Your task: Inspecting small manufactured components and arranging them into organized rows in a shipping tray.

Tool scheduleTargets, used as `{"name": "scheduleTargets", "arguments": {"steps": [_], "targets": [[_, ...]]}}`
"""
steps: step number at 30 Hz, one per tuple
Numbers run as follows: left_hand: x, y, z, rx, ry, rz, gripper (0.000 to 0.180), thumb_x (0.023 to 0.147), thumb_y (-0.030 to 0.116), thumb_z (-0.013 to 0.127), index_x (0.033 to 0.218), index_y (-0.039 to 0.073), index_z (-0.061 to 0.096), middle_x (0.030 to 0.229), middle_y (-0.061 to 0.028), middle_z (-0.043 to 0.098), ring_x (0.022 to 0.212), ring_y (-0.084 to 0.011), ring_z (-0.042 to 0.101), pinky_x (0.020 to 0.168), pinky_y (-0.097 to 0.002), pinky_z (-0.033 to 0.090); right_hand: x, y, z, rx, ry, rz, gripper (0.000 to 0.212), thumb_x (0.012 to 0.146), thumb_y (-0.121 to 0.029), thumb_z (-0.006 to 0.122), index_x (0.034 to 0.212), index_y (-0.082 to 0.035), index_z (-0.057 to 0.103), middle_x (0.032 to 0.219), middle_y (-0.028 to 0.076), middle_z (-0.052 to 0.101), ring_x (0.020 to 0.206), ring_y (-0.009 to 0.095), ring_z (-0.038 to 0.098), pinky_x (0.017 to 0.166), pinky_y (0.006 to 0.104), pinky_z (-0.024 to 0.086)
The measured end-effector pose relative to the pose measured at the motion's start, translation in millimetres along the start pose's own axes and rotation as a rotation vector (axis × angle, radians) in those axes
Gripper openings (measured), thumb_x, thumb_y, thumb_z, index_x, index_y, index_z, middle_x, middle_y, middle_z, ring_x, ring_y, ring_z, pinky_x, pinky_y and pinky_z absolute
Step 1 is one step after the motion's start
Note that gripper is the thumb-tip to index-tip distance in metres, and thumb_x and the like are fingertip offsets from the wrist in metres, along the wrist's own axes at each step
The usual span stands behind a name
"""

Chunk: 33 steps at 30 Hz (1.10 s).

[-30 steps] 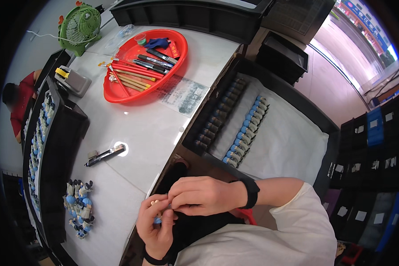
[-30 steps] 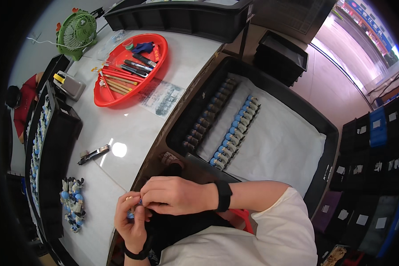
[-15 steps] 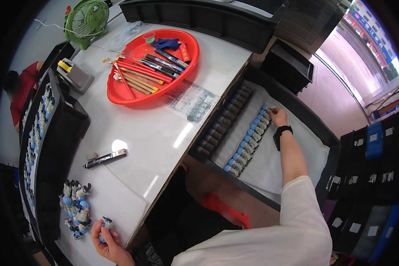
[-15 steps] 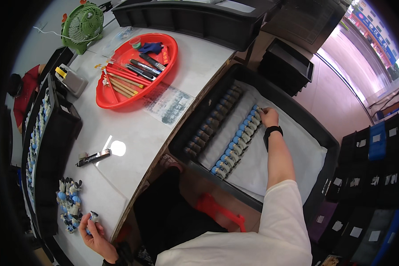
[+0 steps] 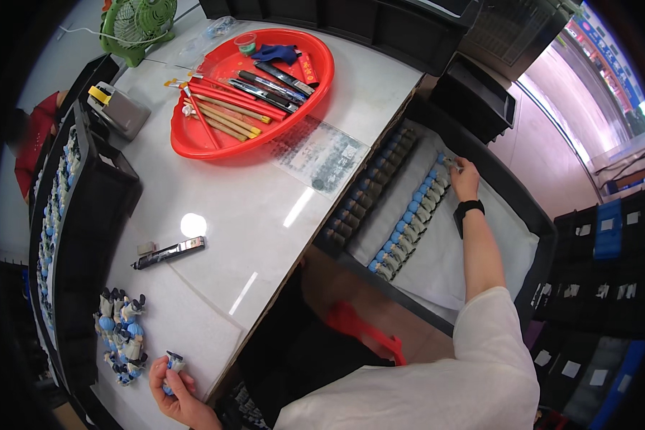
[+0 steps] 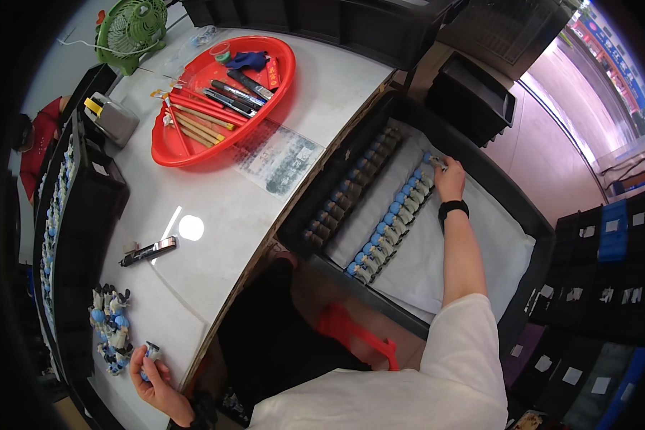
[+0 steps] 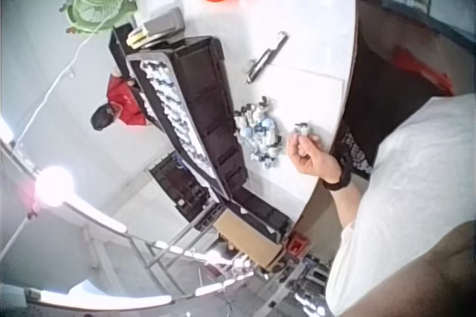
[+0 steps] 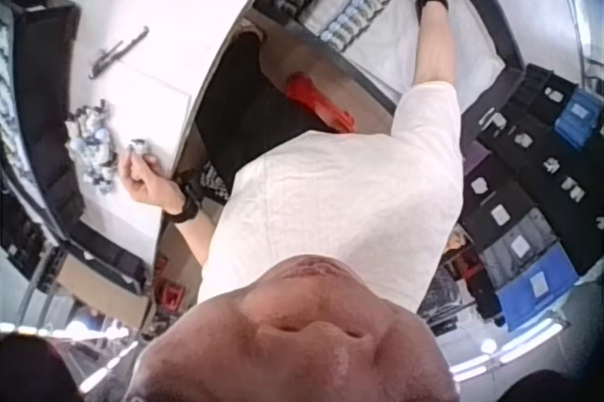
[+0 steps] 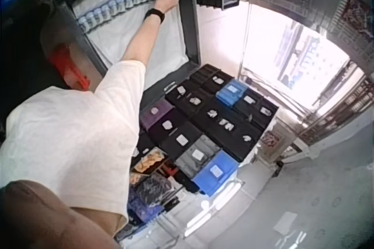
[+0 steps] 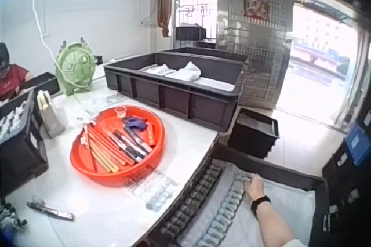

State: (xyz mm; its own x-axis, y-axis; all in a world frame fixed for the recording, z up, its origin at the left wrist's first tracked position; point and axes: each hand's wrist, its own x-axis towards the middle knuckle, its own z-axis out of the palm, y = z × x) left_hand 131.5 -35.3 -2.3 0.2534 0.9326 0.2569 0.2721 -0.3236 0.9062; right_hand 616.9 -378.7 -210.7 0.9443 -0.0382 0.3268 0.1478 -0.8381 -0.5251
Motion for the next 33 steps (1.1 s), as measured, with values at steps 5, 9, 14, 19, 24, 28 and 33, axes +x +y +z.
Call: {"name": "scheduleTargets", "arguments": {"steps": [5,9,14,19,24,28,33], "targets": [[0,0,0,0.005,-0.012,0.021,0.014,0.087,0.009,0.047,0.096,0.003,0.056,0.104,-0.0050,0.054,0.055,-0.0031,0.039,0.050,-0.0155,0.029,-21,-2,-18,-0.090,-0.358,-0.162,0.024,0.070,-0.014,0.062,0.092,-0.003,0.063,0.085,0.016,0.063,0.079,0.026,0.060,0.072,0.0332,0.046],[1,1,1,-0.016,-0.013,0.027,0.014,0.087,0.008,0.047,0.096,0.003,0.056,0.103,-0.0053,0.054,0.055,-0.0032,0.039,0.050,-0.0156,0.029,-20,3,-9,0.042,-0.282,0.012,0.022,0.070,-0.011,0.061,0.090,-0.003,0.063,0.082,0.016,0.063,0.077,0.028,0.061,0.070,0.0331,0.047],[-2,3,2,0.019,-0.003,0.024,0.014,0.087,0.008,0.047,0.096,0.003,0.056,0.104,-0.0053,0.053,0.055,-0.0032,0.039,0.050,-0.0154,0.029,-16,7,10,0.038,-0.108,-0.002,0.018,0.069,-0.008,0.060,0.086,-0.002,0.064,0.076,0.016,0.062,0.077,0.030,0.060,0.071,0.0346,0.046],[0,4,1,0.016,-0.018,0.017,0.013,0.087,0.008,0.048,0.096,0.003,0.056,0.104,-0.0044,0.053,0.056,-0.0030,0.039,0.050,-0.0153,0.028,-21,-5,1,-0.174,0.122,-0.298,0.018,0.070,-0.011,0.061,0.086,-0.002,0.063,0.080,0.015,0.062,0.074,0.026,0.060,0.069,0.0328,0.047],[-1,4,2,0.026,-0.022,0.008,0.013,0.087,0.008,0.048,0.095,0.004,0.056,0.103,-0.0036,0.054,0.056,-0.0026,0.039,0.050,-0.0151,0.028,-40,-15,-18,0.047,-0.290,-0.190,0.018,0.070,-0.010,0.061,0.086,-0.002,0.063,0.081,0.015,0.062,0.073,0.026,0.059,0.069,0.0316,0.046],[0,3,1,0.007,-0.024,0.014,0.012,0.087,0.008,0.048,0.095,0.004,0.056,0.102,-0.0040,0.054,0.056,-0.0025,0.040,0.049,-0.0149,0.028,-40,-5,-13,0.084,-0.325,-0.042,0.019,0.071,-0.010,0.061,0.088,-0.001,0.063,0.082,0.015,0.063,0.076,0.024,0.061,0.070,0.0311,0.046],[0,2,0,-0.010,-0.031,0.013,0.012,0.087,0.008,0.048,0.095,0.004,0.056,0.102,-0.0044,0.054,0.055,-0.0024,0.040,0.048,-0.0146,0.027,-37,0,-2,0.100,-0.276,-0.049,0.021,0.072,-0.010,0.061,0.091,0.000,0.062,0.082,0.015,0.063,0.078,0.023,0.062,0.071,0.0307,0.047]]}}
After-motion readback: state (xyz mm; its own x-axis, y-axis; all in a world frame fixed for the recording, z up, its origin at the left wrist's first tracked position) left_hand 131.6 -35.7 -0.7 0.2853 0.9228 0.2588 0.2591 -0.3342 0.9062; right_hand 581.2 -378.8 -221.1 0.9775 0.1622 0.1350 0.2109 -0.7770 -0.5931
